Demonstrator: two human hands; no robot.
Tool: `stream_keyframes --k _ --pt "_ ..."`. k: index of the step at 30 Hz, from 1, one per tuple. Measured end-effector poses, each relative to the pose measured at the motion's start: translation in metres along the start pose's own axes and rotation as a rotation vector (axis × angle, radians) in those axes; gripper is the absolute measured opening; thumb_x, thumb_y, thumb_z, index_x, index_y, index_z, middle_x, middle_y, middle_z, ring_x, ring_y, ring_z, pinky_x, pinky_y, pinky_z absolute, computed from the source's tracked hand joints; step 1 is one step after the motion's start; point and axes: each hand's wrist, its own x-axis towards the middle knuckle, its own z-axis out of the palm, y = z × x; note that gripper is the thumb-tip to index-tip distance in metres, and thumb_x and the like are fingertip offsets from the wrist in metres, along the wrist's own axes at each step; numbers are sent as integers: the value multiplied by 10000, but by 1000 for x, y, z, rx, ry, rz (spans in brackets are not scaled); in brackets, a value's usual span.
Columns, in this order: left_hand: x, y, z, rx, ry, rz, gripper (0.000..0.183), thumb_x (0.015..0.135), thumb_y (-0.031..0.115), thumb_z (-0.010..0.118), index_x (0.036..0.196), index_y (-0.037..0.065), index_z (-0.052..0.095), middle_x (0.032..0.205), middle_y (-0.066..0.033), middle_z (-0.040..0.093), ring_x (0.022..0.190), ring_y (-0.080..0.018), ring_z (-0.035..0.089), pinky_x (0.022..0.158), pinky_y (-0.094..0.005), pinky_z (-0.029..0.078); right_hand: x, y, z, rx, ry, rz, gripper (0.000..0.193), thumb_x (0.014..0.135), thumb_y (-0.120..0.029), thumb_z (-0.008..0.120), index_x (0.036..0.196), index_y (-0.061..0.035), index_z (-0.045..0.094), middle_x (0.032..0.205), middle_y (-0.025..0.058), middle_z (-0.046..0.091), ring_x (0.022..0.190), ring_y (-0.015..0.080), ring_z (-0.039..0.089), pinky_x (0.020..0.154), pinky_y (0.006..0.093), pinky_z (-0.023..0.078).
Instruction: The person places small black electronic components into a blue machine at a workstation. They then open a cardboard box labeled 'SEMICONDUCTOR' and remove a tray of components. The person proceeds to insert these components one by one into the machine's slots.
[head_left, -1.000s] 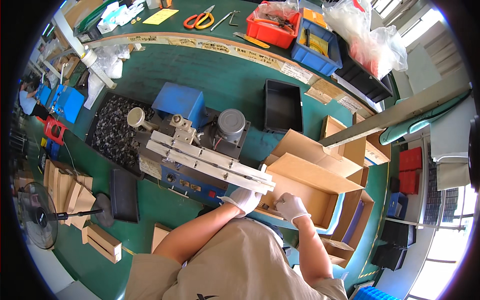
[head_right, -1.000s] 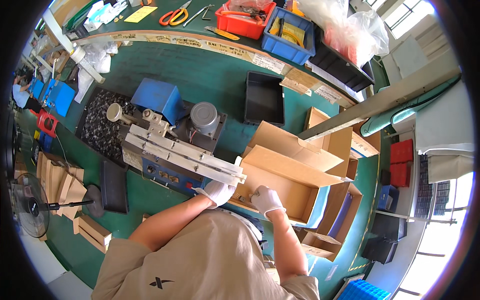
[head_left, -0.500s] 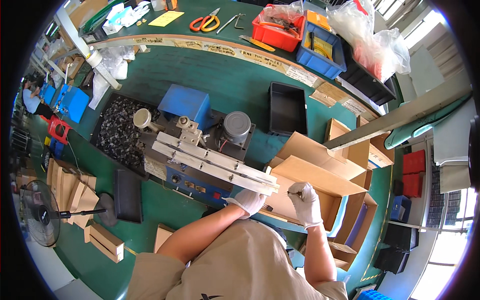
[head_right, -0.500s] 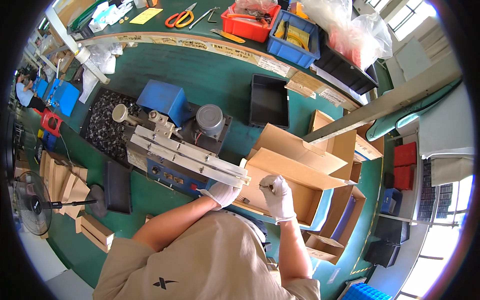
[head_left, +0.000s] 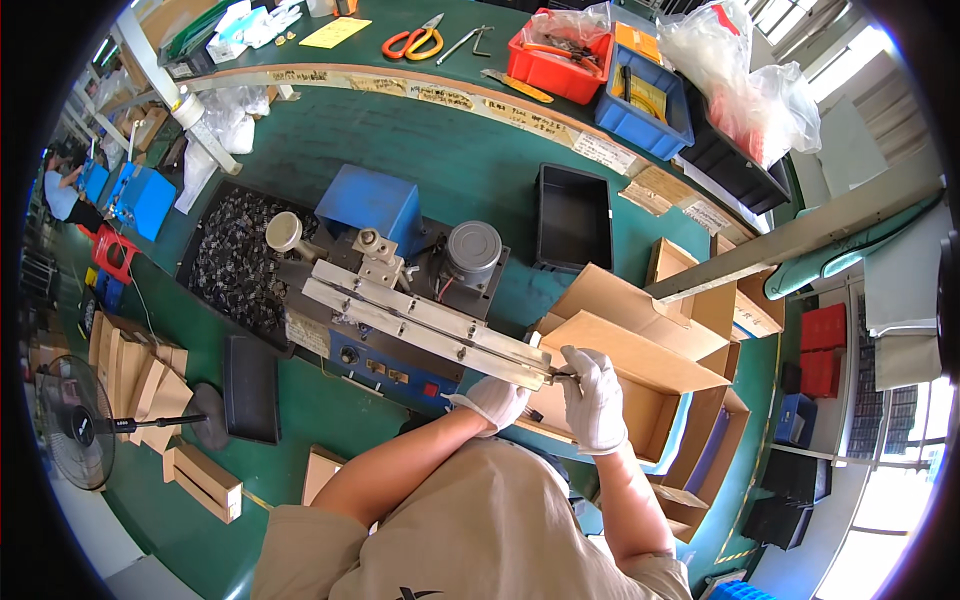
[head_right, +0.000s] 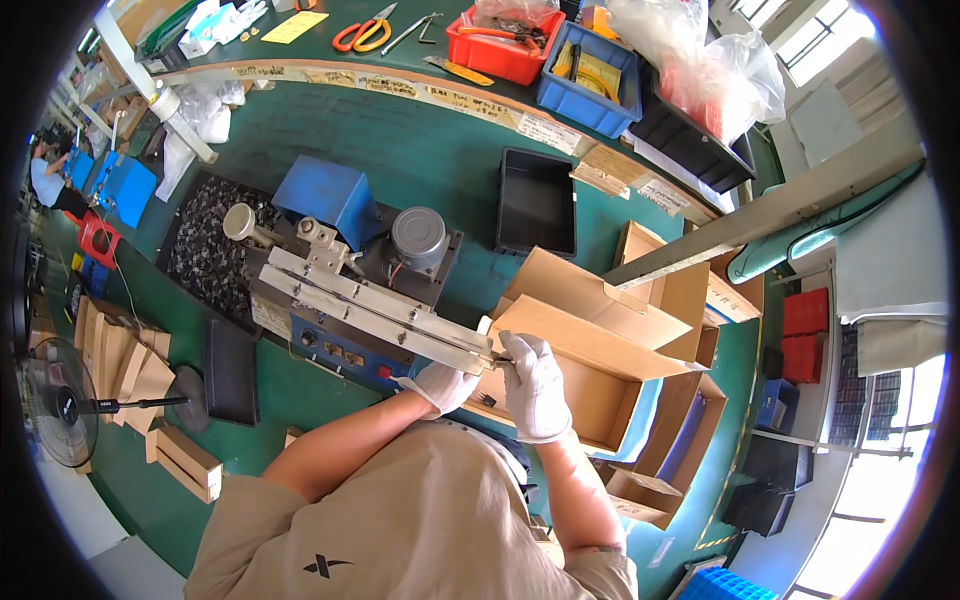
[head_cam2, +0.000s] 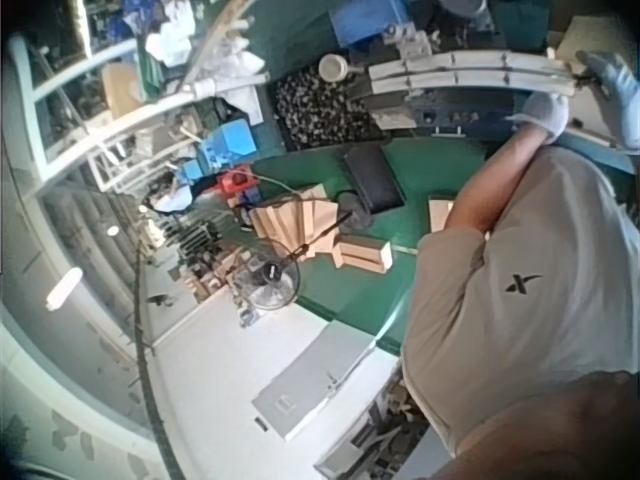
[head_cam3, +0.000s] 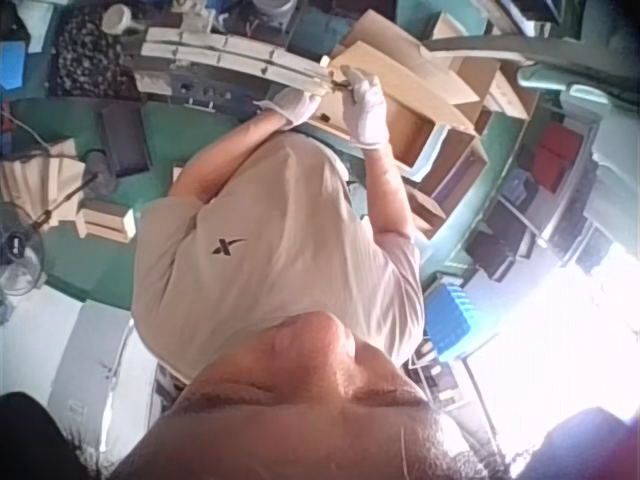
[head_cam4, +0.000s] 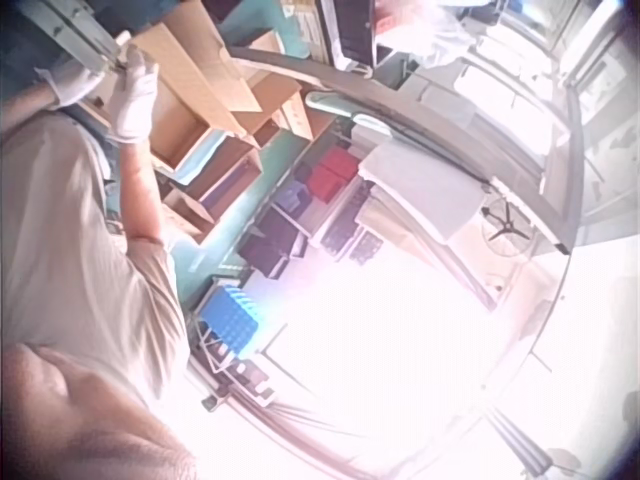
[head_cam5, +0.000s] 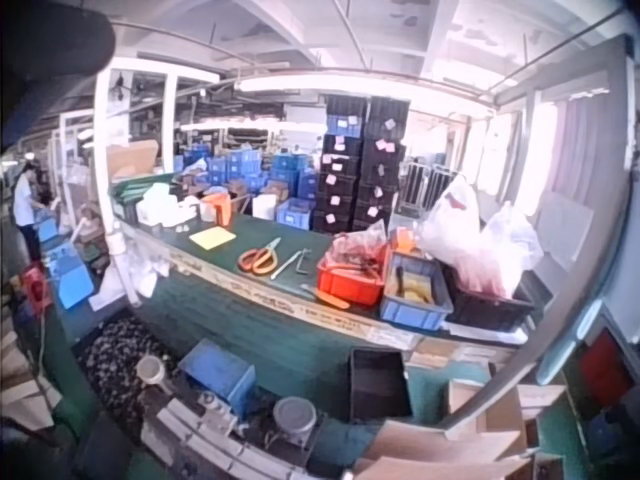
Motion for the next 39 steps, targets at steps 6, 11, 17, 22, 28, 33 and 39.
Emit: stream_keyframes --k 6,11,17,22,28,33,39 --pt "-1 -8 11 -10 137 86 320 980 219 512 1216 19 597 1159 -247 646 1052 -453 606 901 -505 487 8 -13 4 52 64 46 556 750 98 740 1261 -60 588 1100 155 623 843 266 669 752 365 541" --pt "3 -17 26 0 269 180 338 989 228 488 1224 10 595 1173 -260 636 1083 -456 594 930 -506 478 -13 22 4 -39 -96 447 359 842 -140 765 1167 -56 638 965 151 704 870 276 692 764 373 547" --pt "7 -21 30 -3 115 69 344 996 253 448 1210 41 613 1170 -250 652 1052 -435 623 910 -501 500 -58 56 57 -212 -790 581 296 874 -271 643 1082 -65 686 1062 211 702 996 401 671 860 473 539" --pt "7 -27 40 -30 149 31 342 1012 274 434 1216 58 604 1194 -242 638 1073 -431 610 914 -500 493 -50 54 65 -212 -845 557 249 855 -234 648 1002 -38 694 1023 229 704 979 413 670 858 465 542" --pt "7 -22 29 -57 71 52 424 1037 303 420 1368 58 518 1364 -229 559 1240 -423 534 1035 -469 433 -43 47 40 49 -536 780 247 892 -205 637 949 34 666 888 230 707 850 340 726 759 413 571" --pt "8 -16 22 -7 31 64 442 1035 292 403 1382 36 501 1384 -236 541 1257 -413 528 1048 -460 426 -29 31 3 552 -399 942 116 909 -76 671 887 16 602 746 86 672 704 172 691 636 313 555" --pt "5 -22 26 289 156 283 502 965 135 438 1418 -81 434 1381 -328 502 1279 -453 516 1108 -497 390 -39 31 1 954 -155 823 128 890 29 685 926 -26 576 854 81 652 802 167 702 635 290 539"
